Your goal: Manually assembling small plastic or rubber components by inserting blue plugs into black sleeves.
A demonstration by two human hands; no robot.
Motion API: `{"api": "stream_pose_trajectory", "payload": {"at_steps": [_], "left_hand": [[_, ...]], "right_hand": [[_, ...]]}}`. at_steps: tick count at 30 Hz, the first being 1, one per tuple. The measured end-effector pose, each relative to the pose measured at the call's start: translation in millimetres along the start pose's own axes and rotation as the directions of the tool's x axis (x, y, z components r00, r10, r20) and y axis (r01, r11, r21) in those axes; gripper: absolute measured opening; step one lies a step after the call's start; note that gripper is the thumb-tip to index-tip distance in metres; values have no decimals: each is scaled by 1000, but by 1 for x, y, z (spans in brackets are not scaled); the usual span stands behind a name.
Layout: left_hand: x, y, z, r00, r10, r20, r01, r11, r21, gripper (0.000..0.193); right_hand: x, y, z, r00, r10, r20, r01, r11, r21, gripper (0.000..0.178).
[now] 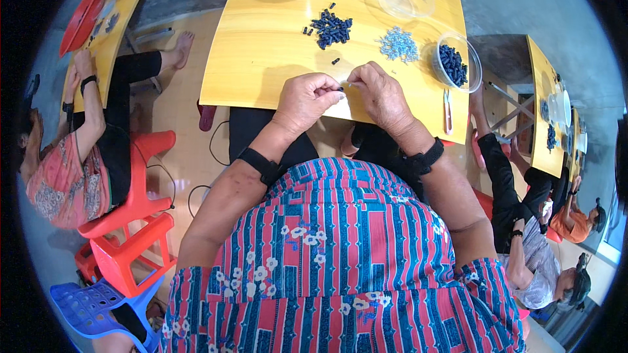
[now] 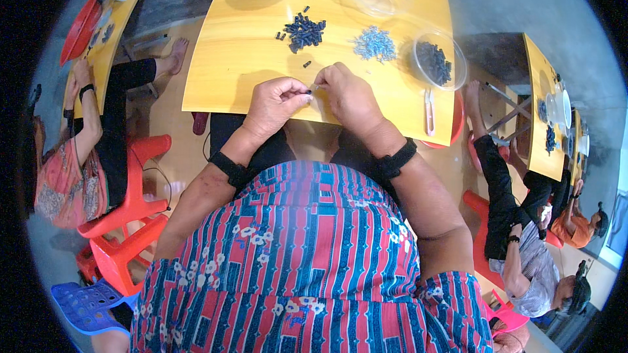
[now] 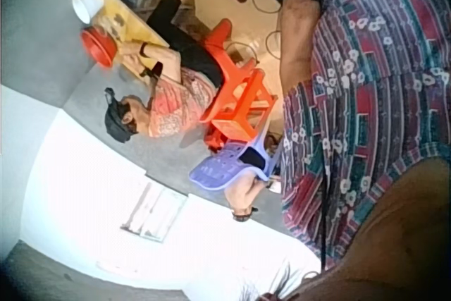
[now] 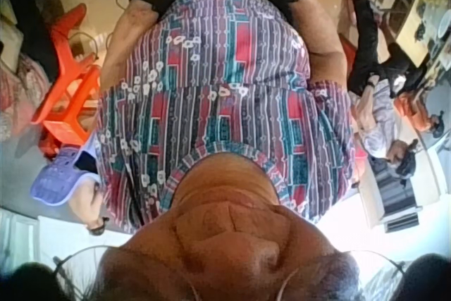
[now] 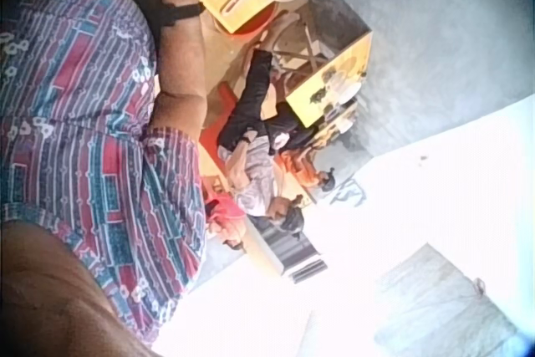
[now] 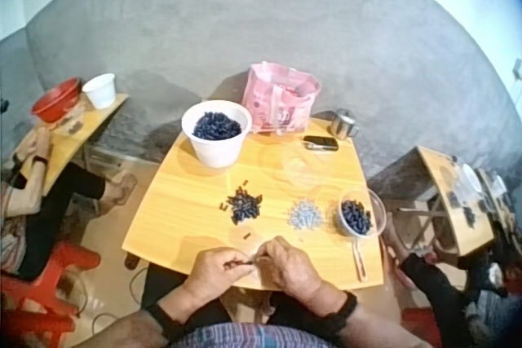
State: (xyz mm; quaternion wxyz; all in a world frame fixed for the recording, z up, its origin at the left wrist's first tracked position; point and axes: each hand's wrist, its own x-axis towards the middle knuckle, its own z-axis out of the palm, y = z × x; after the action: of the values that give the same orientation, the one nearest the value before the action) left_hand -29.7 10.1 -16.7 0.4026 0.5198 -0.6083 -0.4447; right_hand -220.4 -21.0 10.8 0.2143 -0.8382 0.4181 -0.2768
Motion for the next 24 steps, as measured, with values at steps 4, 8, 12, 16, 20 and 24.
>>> {"api": "stream_pose_trajectory", "payload": {"at_steps": [4,8,12,16,20,24], "left_hand": [[1,-4,3,998,13,-54,-15,999,-37,16],[2,-8,4,998,13,-65,-16,999,-41,16],[3,-9,4,998,0,-57,-1,1000,-10,16],[3,-7,3,998,-21,-57,20,1000,-13,16],[3,-2,0,998,-47,-52,49,998,36,16],[7,6,-3,995,-98,-14,98,995,14,18]], "right_hand": [[4,-4,4,999,-37,25,36,999,27,11],[4,-5,6,998,-12,54,12,1000,-5,11],[4,-3,6,997,-44,66,45,999,-18,14],[5,-9,3,988,-91,125,101,992,-76,12],[6,-15,0,970,-150,192,194,951,-239,10],[9,-23,-4,952,-226,204,286,894,-344,11]]}}
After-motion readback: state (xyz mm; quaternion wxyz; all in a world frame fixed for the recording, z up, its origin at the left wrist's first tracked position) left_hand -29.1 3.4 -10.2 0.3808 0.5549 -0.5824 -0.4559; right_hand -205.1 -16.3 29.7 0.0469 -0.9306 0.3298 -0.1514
